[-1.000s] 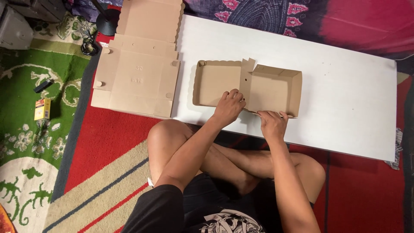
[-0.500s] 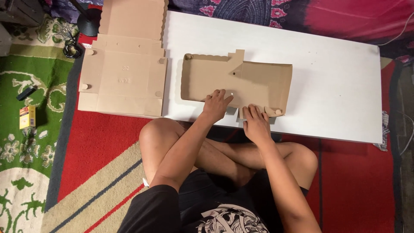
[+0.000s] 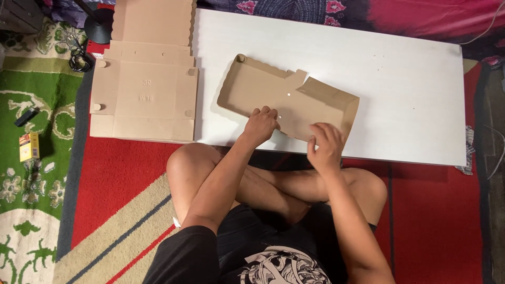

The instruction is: The person folds and unfolds a flat cardboard food container by hand, rotating it and flipping it to assemble the box.

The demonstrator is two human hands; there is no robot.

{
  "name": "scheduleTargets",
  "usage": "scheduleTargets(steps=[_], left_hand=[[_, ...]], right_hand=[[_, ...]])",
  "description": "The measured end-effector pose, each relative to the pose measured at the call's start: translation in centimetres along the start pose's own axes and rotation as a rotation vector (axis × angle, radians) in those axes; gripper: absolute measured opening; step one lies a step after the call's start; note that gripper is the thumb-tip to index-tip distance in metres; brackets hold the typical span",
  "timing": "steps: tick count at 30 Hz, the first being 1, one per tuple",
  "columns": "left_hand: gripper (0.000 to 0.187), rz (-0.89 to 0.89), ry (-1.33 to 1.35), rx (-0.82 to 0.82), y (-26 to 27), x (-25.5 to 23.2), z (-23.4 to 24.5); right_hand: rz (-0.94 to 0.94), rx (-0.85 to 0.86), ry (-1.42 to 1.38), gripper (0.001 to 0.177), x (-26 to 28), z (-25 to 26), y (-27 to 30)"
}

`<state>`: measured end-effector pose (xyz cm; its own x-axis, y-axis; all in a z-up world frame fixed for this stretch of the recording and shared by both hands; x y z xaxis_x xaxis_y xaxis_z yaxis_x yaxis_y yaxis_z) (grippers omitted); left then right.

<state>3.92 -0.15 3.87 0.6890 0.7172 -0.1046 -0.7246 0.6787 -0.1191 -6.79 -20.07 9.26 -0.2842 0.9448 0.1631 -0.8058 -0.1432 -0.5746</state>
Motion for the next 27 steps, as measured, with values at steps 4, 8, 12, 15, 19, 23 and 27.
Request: scheduleTargets(steps=[4, 8, 12, 15, 19, 23, 27], left_hand=[[0.020, -0.065, 0.051, -0.001, -0.2, -0.3, -0.9], [0.018, 0.052, -0.007, 0.061, -0.4, 0.0, 0.9], [0.035, 0.354, 0.082, 0.092, -0.5, 2.2, 2.8], [0.042, 0.437, 0.281, 0.155, -0.9, 3.2, -0.4], [0.044, 0.436, 0.393, 0.148, -1.1, 2.7, -1.3], [0.044, 0.506, 0.334, -0.038, -1.1, 1.8, 3.5], [0.054, 0.439, 0.138, -0.380, -0.4, 1.2, 5.3]], right_hand=[[-0.141, 0.077, 0.074, 0.043, -4.9, 0.7, -1.8], [-0.435, 0.460, 0.165, 0.057, -12.7, -2.8, 0.0], [-0.699, 0.642, 0.152, 0.040, -19.2, -7.2, 4.8], [-0.909, 0.580, -0.105, 0.041, -18.6, -7.0, 6.0], [-1.127, 0.434, -0.413, 0.054, -11.2, -4.0, 5.2], [-1.132, 0.549, -1.080, 0.051, -2.4, -2.8, 4.6], [-0.609, 0.716, -0.845, 0.046, 0.7, -2.9, 4.6]])
Point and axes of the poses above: each hand's wrist, its own y-axis away from the middle knuckle, its own z-axis out of the back of the hand, x = y × z, the point moved 1 cm from there along -y, towards the middle knuckle, and after that the axes turned 3 degrees about x, right-handed, at the moved point
